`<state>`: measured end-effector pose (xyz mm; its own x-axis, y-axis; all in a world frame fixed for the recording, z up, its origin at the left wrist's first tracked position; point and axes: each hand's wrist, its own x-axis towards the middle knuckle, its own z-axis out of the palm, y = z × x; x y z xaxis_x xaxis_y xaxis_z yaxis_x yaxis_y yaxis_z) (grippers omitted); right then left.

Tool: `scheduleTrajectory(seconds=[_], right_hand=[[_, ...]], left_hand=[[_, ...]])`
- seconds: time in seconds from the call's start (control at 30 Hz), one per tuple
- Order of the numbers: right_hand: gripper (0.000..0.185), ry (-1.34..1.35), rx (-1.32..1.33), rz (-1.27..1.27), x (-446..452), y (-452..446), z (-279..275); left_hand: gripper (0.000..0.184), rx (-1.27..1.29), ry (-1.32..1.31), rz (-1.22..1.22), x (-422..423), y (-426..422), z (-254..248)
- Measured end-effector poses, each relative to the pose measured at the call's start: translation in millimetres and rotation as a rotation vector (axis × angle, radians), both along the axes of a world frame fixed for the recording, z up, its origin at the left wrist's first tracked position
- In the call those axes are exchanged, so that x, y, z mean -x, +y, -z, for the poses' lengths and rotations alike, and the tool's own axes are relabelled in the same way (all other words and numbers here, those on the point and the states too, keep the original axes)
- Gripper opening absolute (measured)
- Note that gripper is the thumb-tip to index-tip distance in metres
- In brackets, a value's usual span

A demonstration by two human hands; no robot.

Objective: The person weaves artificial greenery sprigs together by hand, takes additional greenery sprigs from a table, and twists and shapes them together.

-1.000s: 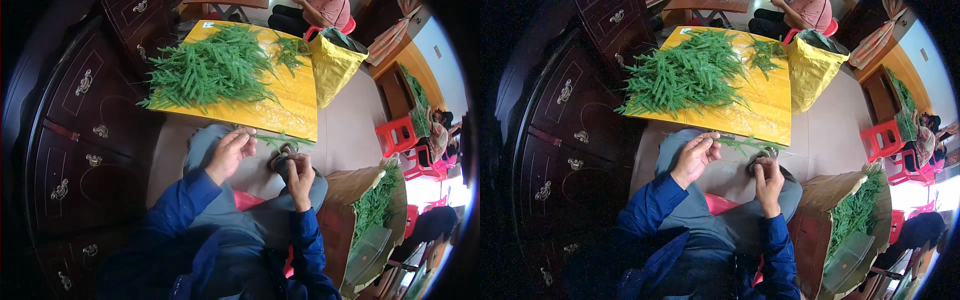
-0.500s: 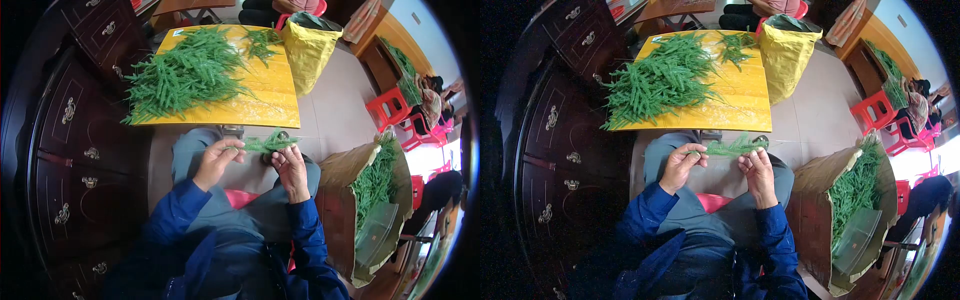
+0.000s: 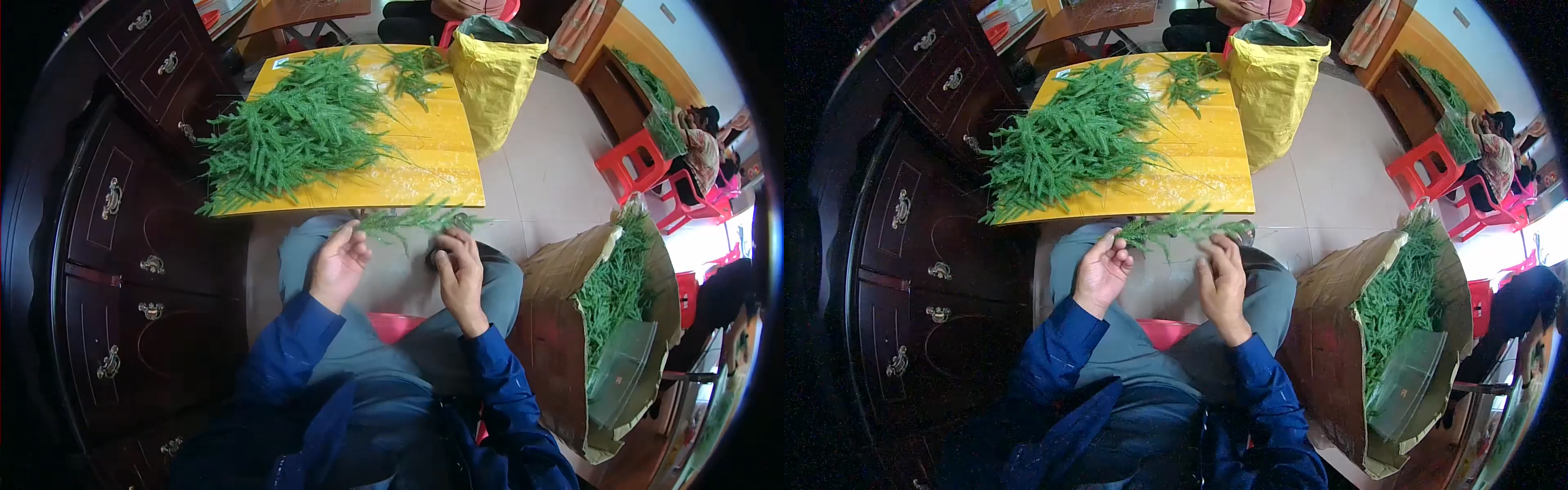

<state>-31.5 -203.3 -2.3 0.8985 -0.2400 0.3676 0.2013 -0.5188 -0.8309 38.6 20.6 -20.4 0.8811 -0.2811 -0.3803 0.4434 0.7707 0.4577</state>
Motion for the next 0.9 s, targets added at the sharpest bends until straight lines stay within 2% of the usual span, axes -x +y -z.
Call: scheduleTrajectory(seconds=[0.03,0.13,0.27,0.3,0.4,0.53,0.63,0.73,0.9], right_hand=[[0.026,-0.001,0.039,-0.03,-1.7,-2.6,4.2],[0.022,0.21,-0.105,-0.156,0.9,0.3,9.4],[0.024,0.383,-0.213,-0.098,3.3,-4.9,1.9],[0.027,0.21,-0.337,-0.173,-0.2,-6.0,6.8],[0.031,0.285,-0.718,-0.23,0.0,-12.2,4.8],[0.03,0.393,-1.045,-0.344,0.9,-10.4,-8.8],[0.029,0.253,-1.377,-0.367,1.3,-9.7,0.0],[0.028,0.179,-1.551,-0.411,0.7,-13.7,1.5],[0.027,0.117,-1.543,-0.431,2.0,-14.5,7.2]], left_hand=[[0.018,0.004,-0.006,-0.008,0.0,0.3,0.8],[0.017,0.002,-0.015,0.005,0.2,2.4,3.8],[0.016,-0.035,-0.109,0.07,-1.5,6.8,7.3],[0.016,-0.065,-0.15,0.078,-1.8,6.7,3.7],[0.016,-0.098,-0.211,0.058,-1.0,4.9,-7.8],[0.018,-0.091,-0.238,0.014,1.1,2.4,-14.1],[0.02,-0.098,-0.291,0.066,2.8,2.6,-19.0],[0.021,-0.121,-0.329,0.146,4.5,1.9,-18.7],[0.022,-0.156,-0.371,0.218,5.9,-1.4,-13.2]])
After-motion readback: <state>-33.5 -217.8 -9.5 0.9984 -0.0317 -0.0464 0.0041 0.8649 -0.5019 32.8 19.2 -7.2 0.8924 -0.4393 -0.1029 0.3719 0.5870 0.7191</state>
